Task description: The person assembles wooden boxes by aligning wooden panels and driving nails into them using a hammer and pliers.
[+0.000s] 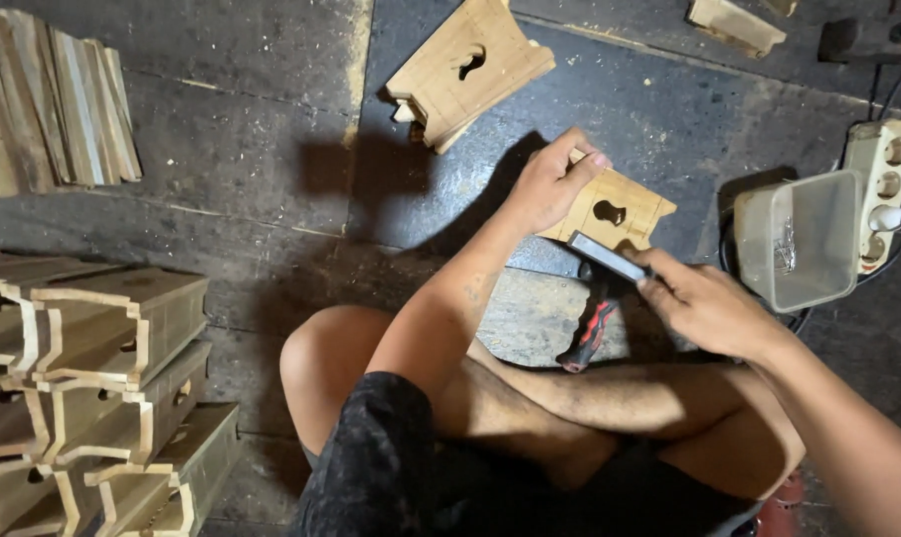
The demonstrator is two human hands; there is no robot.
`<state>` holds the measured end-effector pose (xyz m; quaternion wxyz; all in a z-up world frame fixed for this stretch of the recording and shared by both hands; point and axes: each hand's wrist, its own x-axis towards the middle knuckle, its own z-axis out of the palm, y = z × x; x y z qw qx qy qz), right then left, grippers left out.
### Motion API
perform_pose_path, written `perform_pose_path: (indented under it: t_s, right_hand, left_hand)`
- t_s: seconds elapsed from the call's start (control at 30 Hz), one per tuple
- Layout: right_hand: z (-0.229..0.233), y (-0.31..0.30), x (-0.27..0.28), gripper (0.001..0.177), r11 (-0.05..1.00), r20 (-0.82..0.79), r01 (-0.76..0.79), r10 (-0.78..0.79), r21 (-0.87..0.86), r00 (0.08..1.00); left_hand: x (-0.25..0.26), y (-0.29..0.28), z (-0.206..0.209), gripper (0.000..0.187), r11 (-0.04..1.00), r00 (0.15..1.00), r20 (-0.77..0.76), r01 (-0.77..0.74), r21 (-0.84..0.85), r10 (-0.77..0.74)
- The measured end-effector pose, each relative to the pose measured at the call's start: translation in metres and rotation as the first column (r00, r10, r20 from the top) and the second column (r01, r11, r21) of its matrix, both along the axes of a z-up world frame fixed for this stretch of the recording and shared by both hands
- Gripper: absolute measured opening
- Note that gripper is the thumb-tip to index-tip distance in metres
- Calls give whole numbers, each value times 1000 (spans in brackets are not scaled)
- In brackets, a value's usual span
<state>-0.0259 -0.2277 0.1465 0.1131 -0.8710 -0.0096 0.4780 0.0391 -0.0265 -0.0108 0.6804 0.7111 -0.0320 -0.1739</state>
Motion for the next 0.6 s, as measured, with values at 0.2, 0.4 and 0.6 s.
perform_pose_path:
  t_s: [0.2, 0.4, 0.6]
  right_hand:
    - [-6, 7, -2, 58, 939, 135, -221, 263, -263, 955]
    - [-11, 8, -5, 33, 947, 56, -247, 263, -208, 963]
    - [5, 18, 5, 33, 811, -6, -445, 479, -379, 878]
  left_hand:
    - [-3, -2, 2, 30, 1000, 1000, -18, -18, -7, 18]
    - [-4, -8, 2, 26, 999, 999, -21, -45, -25, 44]
    - [-4, -11, -1, 23, 998, 997, -40, -64, -14, 63]
